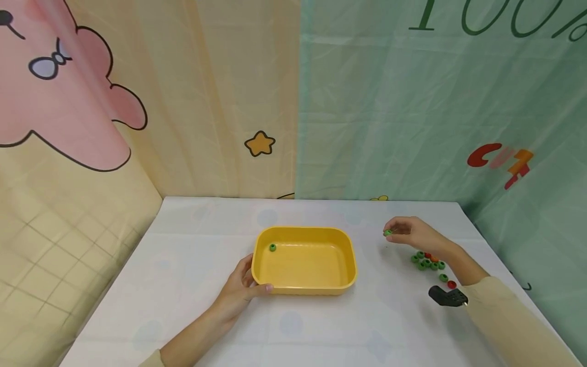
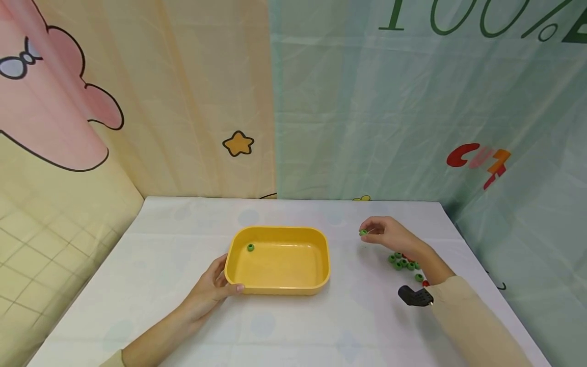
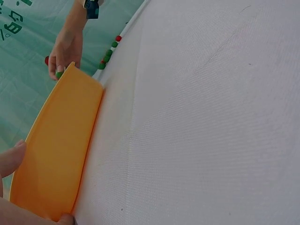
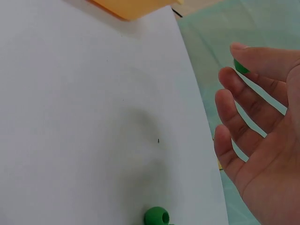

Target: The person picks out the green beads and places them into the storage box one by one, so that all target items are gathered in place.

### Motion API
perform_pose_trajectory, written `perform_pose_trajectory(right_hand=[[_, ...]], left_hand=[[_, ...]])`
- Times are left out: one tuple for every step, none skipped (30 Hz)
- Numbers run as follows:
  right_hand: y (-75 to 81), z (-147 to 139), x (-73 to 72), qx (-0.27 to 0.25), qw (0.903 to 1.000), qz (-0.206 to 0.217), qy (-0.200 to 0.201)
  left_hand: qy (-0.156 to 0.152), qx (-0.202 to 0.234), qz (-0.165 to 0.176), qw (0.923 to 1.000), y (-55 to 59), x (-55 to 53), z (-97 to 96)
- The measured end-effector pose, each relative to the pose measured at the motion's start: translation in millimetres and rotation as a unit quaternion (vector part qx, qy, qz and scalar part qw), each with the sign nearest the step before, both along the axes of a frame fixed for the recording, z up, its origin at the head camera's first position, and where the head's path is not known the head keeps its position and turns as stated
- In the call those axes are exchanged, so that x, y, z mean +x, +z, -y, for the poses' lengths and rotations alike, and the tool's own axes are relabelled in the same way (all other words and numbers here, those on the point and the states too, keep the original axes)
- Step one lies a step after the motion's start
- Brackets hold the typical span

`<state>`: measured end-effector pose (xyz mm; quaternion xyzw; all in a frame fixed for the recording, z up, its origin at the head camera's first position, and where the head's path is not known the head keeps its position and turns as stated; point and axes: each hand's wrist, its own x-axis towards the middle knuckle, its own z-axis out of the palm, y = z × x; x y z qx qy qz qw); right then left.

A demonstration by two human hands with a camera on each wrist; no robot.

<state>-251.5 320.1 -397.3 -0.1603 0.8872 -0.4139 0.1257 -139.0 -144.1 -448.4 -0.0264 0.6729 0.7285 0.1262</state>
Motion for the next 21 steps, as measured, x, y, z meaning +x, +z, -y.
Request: perform_pose_trajectory(right_hand=[[0.4,2.8,-1.4,0.000,1.0000,0.000,0.001],[1.0,5.5,-2.7,0.001,1.0000,-0.001,0.005],[1.7,8.3,-3.8,0.001,1.0000,-0.002,0.008],[2.1,11.0,-5.2,0.002,0.9999,-0.005,0.012],[2.5,14.0,-6.8,0.000,0.9999,-0.006,0.014],[2.7,16.9,-8.6,0.000,0.9999,-0.006,0.015],[3.1,20.0,-10.2,-0.002,0.9998,-0.005,0.017],[3.4,23.1,-11.8,-0.001,0.9998,-0.005,0.021],[3.7,26.1,-13.4,-0.002,0.9997,-0.003,0.024],[4.4,29.3,-15.0,-0.003,0.9997,0.001,0.024],[5.1,32.5,-16.5,-0.005,0.9997,0.005,0.024],[6.2,35.7,-17.6,-0.008,0.9996,0.009,0.026],[7.4,38.6,-18.8,-0.012,0.9994,0.011,0.029],[8.4,41.4,-20.0,-0.014,0.9993,0.013,0.032],[9.9,44.4,-21.0,-0.020,0.9991,0.018,0.033],[11.2,47.4,-21.9,-0.023,0.9989,0.020,0.036],[12.1,50.1,-22.8,-0.025,0.9986,0.020,0.042],[13.1,52.9,-23.8,-0.028,0.9982,0.021,0.048],[14.1,55.7,-24.6,-0.028,0.9980,0.021,0.053],[14.8,58.7,-25.3,-0.029,0.9976,0.021,0.059],[15.6,61.5,-25.9,-0.032,0.9972,0.022,0.064]], left_hand=[[-0.001,0.000,0.001,1.0000,0.0,0.0,-0.1],[-0.002,0.000,0.002,1.0000,-0.2,0.1,-0.2],[-0.003,-0.001,0.002,1.0000,-0.3,0.2,-0.2],[-0.003,0.000,0.003,1.0000,-0.3,0.3,-0.3],[-0.003,0.000,0.003,1.0000,-0.2,0.4,-0.3],[-0.002,0.001,0.002,1.0000,-0.2,0.5,-0.2],[-0.002,0.002,0.002,1.0000,-0.1,0.5,-0.1],[-0.001,0.003,0.002,1.0000,0.1,0.6,0.0],[-0.001,0.003,0.002,1.0000,0.2,0.6,0.2],[-0.001,0.005,0.002,1.0000,0.4,0.6,0.3],[-0.001,0.005,0.002,1.0000,0.7,0.6,0.4],[-0.002,0.005,0.003,1.0000,0.9,0.6,0.5],[-0.002,0.005,0.003,1.0000,1.0,0.5,0.5],[-0.002,0.003,0.003,1.0000,0.9,0.3,0.6],[-0.002,0.002,0.003,1.0000,0.9,0.1,0.6],[-0.001,0.001,0.003,1.0000,1.0,-0.1,0.6],[-0.001,0.000,0.003,1.0000,1.0,-0.3,0.6],[0.000,0.000,0.003,1.0000,0.9,-0.6,0.5],[0.001,-0.001,0.003,1.0000,0.7,-0.9,0.4],[0.002,-0.001,0.003,1.0000,0.6,-1.2,0.2],[0.002,-0.001,0.004,1.0000,0.5,-1.5,0.0]])
